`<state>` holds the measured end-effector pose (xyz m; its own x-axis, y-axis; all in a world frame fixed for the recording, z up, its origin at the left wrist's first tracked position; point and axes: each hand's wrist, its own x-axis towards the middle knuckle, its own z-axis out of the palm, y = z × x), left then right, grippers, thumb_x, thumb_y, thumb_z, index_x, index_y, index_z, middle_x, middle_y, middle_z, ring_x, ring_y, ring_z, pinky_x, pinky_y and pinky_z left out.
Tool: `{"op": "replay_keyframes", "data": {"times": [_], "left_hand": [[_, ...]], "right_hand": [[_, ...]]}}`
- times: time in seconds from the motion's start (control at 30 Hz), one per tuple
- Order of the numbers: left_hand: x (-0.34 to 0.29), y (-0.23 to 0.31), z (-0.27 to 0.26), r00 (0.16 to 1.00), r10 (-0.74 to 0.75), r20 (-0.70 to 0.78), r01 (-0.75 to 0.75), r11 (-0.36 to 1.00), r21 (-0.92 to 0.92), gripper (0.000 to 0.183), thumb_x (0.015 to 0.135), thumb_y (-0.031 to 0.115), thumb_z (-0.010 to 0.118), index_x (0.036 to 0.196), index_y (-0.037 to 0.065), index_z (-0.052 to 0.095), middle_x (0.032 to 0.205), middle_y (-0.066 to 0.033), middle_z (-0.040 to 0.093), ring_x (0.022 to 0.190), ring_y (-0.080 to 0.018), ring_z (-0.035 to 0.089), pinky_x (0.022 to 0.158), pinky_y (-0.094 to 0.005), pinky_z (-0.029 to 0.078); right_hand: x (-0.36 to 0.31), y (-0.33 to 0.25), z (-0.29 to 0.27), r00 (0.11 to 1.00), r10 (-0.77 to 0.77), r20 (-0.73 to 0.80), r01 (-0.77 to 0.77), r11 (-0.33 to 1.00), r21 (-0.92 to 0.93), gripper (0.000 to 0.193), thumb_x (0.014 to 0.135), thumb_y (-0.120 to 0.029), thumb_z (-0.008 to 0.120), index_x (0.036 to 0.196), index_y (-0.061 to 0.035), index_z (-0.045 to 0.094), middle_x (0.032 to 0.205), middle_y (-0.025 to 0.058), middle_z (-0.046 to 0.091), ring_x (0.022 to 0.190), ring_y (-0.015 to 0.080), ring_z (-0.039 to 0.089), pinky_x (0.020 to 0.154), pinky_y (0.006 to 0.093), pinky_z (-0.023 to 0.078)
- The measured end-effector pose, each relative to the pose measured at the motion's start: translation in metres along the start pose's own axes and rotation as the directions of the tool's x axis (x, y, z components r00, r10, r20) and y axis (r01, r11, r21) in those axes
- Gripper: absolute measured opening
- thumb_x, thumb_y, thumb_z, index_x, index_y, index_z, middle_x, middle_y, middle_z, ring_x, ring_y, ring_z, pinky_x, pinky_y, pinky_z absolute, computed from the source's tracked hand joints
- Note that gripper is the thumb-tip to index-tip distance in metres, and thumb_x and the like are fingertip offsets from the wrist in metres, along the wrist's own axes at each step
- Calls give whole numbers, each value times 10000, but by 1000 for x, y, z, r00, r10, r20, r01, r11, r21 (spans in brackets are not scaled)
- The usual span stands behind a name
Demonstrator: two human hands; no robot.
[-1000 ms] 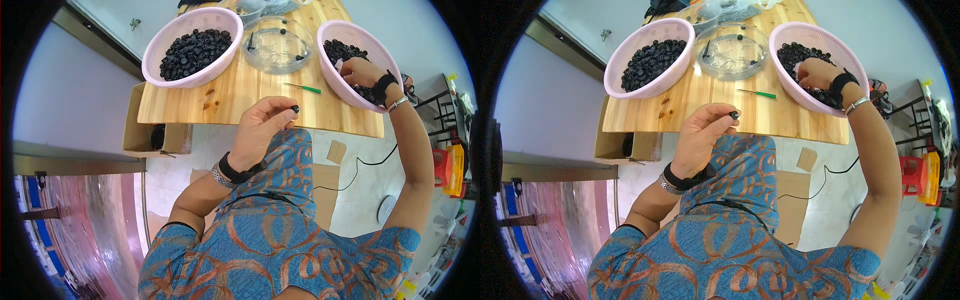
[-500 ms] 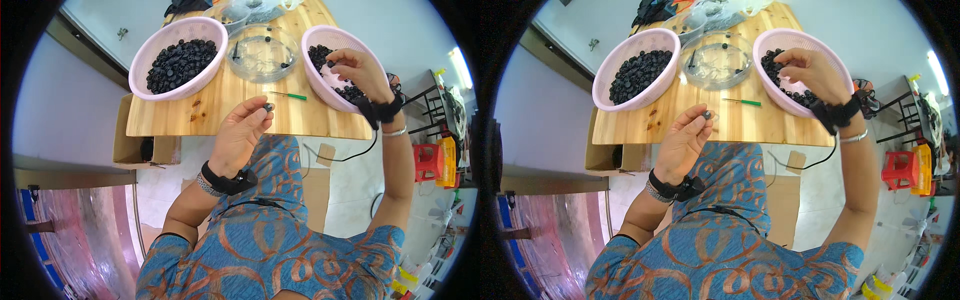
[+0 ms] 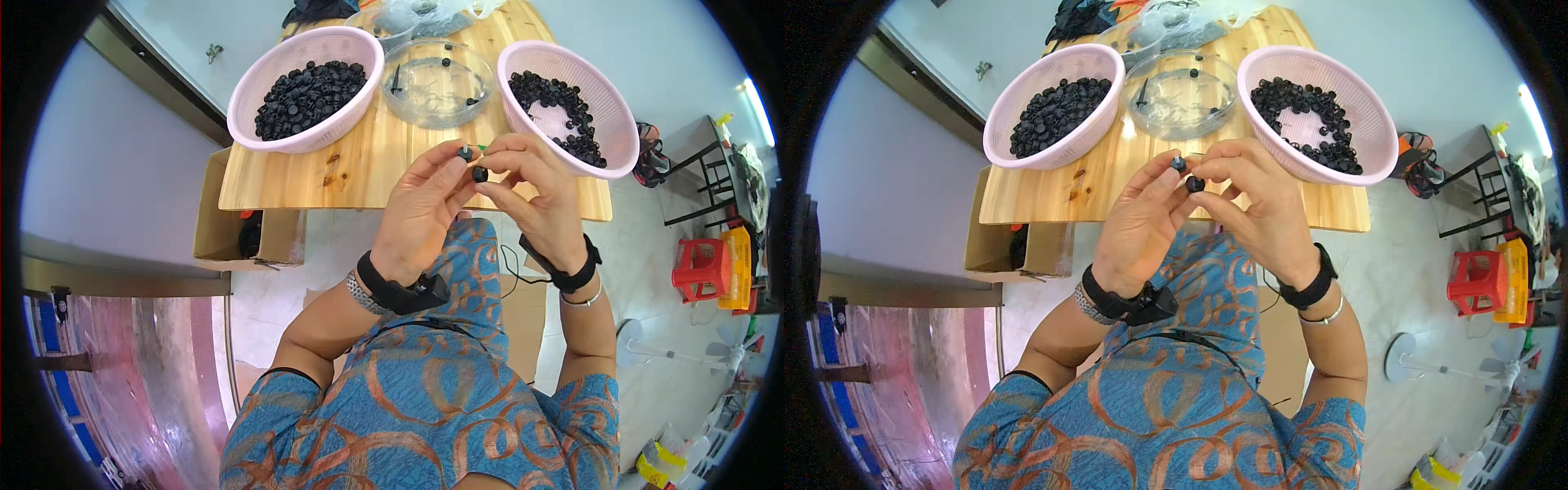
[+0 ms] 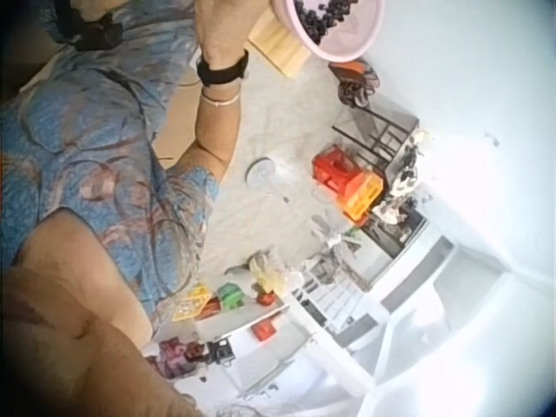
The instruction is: Assembling and sorting small black plastic shoe components at a workbench.
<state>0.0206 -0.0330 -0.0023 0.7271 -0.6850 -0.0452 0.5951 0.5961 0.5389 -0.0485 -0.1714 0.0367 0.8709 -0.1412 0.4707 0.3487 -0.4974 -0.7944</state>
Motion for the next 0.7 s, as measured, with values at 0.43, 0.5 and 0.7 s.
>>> {"op": "replay_keyframes", "data": {"times": [0.43,0.5,0.7], "left_hand": [[-18,2,-5,986,-147,79,151,988,-41,235,901,101,500,1128,43,520,980,-58,594,895,-144,589,782,-254,506],[-18,1,-5,985,-154,79,156,987,-25,237,901,105,502,1129,43,521,973,-55,595,887,-143,590,780,-253,504],[-18,-4,-4,995,-45,91,36,994,100,239,898,118,514,1124,41,531,963,-48,598,860,-126,589,753,-238,500]], "right_hand": [[-15,12,12,986,152,-63,-110,897,429,188,795,8,610,982,17,588,1004,58,520,838,87,544,672,210,484],[-17,13,14,988,143,-53,-101,875,473,183,800,11,602,982,15,591,1006,59,520,845,92,546,680,212,488],[-23,20,26,975,207,-74,-130,813,567,137,814,0,595,949,20,600,1020,65,523,852,109,552,694,221,488]]}}
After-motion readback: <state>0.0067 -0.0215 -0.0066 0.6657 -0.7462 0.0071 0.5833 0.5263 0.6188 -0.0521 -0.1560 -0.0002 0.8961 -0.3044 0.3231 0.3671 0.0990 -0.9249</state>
